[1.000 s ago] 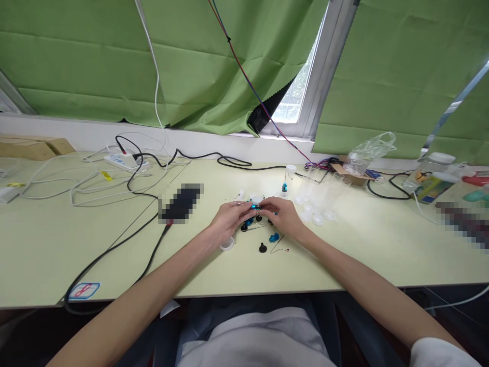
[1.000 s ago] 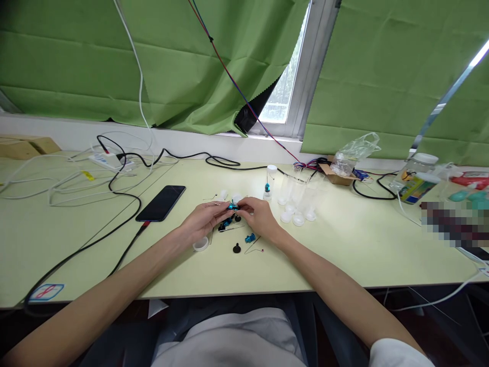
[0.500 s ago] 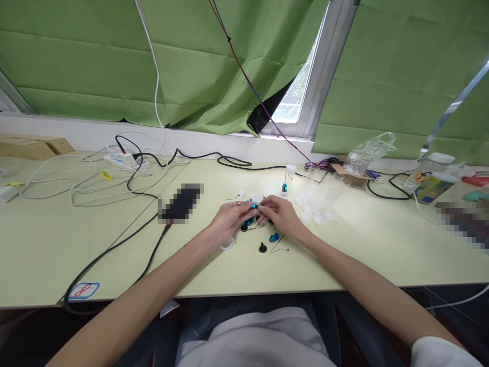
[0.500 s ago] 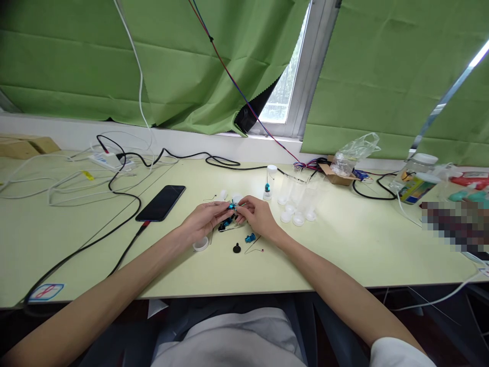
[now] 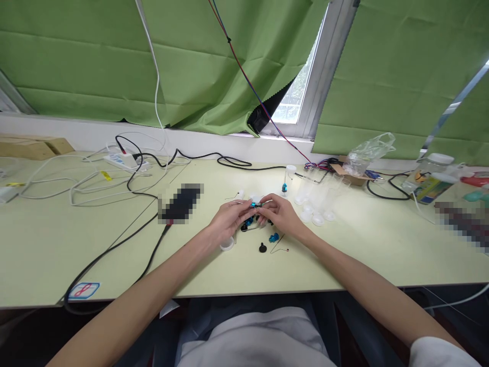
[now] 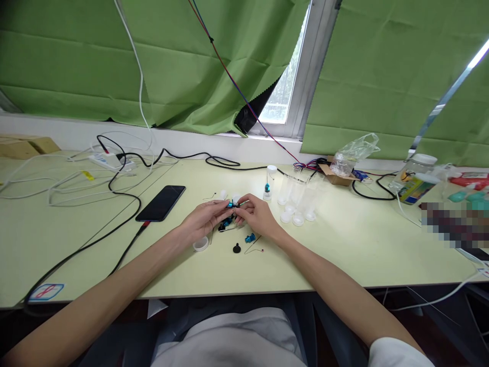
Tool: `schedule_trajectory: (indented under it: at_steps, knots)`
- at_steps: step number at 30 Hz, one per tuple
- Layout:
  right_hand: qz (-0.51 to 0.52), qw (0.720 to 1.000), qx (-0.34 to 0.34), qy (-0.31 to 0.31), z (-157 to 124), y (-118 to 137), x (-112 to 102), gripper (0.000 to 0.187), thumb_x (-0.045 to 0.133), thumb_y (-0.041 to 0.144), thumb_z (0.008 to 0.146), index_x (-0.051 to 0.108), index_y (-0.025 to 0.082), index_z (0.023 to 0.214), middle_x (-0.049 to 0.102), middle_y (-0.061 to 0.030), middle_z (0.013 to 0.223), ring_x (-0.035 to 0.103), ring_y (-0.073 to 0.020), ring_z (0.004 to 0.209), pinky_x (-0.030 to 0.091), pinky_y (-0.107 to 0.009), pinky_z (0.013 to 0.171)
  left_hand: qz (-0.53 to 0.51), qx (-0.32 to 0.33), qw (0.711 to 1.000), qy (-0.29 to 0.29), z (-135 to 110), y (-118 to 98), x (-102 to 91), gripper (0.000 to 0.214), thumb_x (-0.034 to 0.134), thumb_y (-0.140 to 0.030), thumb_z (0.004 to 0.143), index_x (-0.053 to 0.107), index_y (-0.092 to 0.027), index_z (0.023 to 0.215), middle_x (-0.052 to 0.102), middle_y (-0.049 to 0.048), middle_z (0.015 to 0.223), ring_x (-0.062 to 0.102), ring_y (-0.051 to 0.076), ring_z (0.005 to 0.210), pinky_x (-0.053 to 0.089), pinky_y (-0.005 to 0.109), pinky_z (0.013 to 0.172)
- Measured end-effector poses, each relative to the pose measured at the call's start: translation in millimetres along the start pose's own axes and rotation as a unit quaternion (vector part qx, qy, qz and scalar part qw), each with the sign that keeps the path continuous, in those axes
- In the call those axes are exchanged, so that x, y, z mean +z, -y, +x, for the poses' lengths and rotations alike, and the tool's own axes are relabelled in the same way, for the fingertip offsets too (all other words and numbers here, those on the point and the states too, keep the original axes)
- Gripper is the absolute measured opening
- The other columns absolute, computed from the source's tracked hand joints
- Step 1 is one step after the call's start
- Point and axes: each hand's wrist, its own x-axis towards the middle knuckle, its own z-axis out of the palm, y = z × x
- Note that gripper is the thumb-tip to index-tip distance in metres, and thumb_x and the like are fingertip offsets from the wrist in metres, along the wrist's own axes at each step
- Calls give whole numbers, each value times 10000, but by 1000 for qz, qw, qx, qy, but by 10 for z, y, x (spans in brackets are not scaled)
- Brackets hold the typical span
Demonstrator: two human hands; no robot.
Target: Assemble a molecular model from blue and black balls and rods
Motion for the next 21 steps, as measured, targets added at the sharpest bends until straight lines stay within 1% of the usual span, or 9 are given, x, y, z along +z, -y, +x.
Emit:
schedule_trajectory:
  at_steps: [5,7,10,13,16,18,21]
  knots:
    - [1,1000,3,0,1,11,0,302,682,447,841,560,208,981,702,-11,729,703,-180,636,604,-343,648,12,-9,1000,5,-2,-4,-22,79,740,-112,804,675,-77,777,734,149,867,735,175,791,619,241,814]
    - [-1,1000,3,-2,-1,18,5,296,677,449,844,557,209,970,692,-4,705,698,-179,626,601,-340,642,36,-19,999,8,-9,-12,-26,120,764,-163,795,677,-87,825,737,153,851,735,185,760,626,265,777]
    - [-1,1000,0,-7,-3,33,8,297,677,453,844,554,212,967,684,-1,697,694,-180,623,596,-341,637,56,-22,998,9,-31,-28,-21,170,786,-213,780,672,-105,844,737,148,830,730,189,748,623,274,740]
    - [-2,1000,-8,-15,-5,51,5,300,684,452,843,558,213,974,680,-1,710,691,-181,640,589,-342,652,65,-9,998,8,-56,-44,-8,178,794,-227,772,667,-113,825,716,106,760,705,155,692,605,241,685]
    - [0,999,-25,-23,-7,68,3,284,677,447,854,566,212,967,671,-5,712,682,-178,649,579,-333,648,60,14,998,28,-69,-52,1,179,794,-228,773,674,-111,837,692,69,723,668,117,637,573,201,626]
    - [1,999,-31,-28,-7,75,5,277,663,456,865,572,212,958,665,-8,709,670,-174,638,569,-325,630,50,22,998,39,-66,-51,-1,166,785,-215,781,676,-110,849,690,63,724,655,106,625,560,191,611]
    - [0,999,-23,-33,-6,76,9,296,637,498,875,580,214,937,662,-11,714,647,-166,595,547,-310,578,37,26,998,49,-53,-43,-13,150,778,-191,784,673,-111,854,690,64,721,651,103,620,557,192,621]
